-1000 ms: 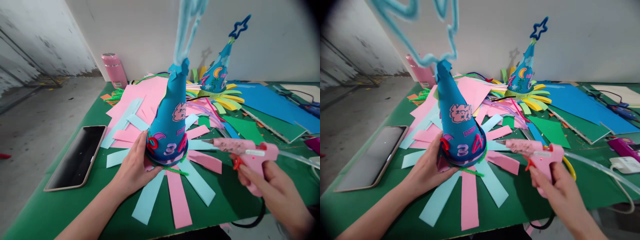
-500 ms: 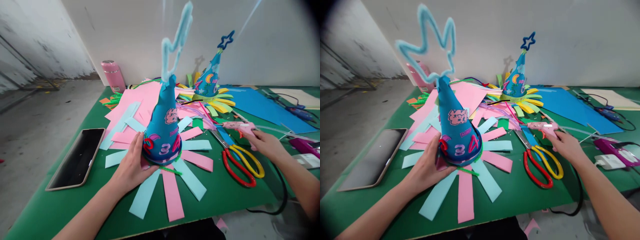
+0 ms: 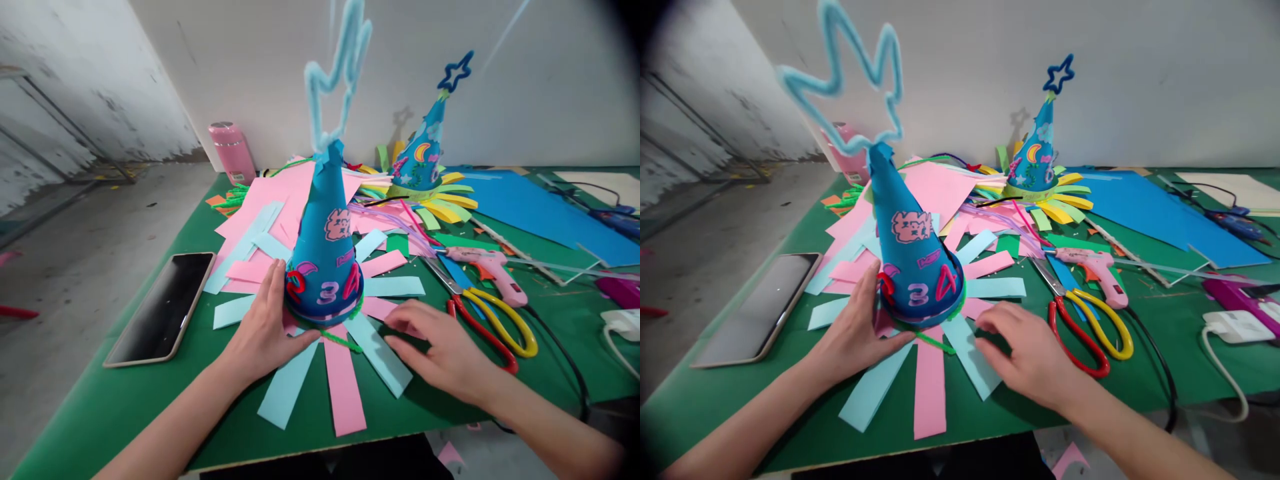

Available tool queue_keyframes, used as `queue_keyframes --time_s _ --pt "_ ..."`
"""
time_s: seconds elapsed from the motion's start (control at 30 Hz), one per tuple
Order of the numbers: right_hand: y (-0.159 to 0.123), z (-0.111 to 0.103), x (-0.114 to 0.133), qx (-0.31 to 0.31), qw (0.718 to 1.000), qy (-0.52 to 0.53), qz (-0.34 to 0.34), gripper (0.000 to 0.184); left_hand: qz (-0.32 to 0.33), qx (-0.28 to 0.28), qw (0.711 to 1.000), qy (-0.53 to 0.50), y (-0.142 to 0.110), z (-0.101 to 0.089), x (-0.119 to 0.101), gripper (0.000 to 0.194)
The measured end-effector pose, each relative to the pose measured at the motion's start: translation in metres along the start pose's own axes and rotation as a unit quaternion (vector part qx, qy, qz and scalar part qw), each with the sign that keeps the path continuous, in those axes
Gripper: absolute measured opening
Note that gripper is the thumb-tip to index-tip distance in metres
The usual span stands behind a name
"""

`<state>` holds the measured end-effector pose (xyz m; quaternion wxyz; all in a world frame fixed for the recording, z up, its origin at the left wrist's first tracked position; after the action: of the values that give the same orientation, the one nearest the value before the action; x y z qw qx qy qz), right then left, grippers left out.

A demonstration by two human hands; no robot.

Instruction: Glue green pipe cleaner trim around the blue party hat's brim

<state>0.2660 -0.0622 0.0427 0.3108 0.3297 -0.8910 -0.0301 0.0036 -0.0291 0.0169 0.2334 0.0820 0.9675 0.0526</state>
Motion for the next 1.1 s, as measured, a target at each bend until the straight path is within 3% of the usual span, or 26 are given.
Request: queue_keyframes --time_s 0.17,0.33,0.87,1.1 --pt "0.016 0.015 0.006 0.076 0.996 0.034 -0.027 0.019 -0.052 -0.017 0.998 -0.013 -0.008 0.003 -0.018 0.115" --pt "0.019 0.018 0.002 0.103 0.994 0.008 -0.035 0.02 -0.078 -0.043 0.996 -0.021 -0.011 0.011 -0.026 0.115" --pt "0.029 0.025 -0.015 0.041 0.999 -0.011 -0.007 0.01 -0.094 -0.059 0.994 -0.008 -0.007 0.014 -0.029 0.11" --pt "0.034 0.027 -0.015 0.05 0.998 -0.013 0.019 0.011 -0.095 -0.06 0.993 -0.034 -0.004 0.012 -0.036 0.109"
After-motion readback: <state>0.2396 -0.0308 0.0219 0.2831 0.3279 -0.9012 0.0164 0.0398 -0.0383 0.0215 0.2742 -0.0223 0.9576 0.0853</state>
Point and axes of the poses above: each hand's wrist, its own y-axis towards the middle knuckle, its own z-axis out of the palm, x = y × z, the point moved 1 cm from there along y, towards the middle knuckle, and after that the axes turned 12 degrees about -z, right-handed, at the moved point
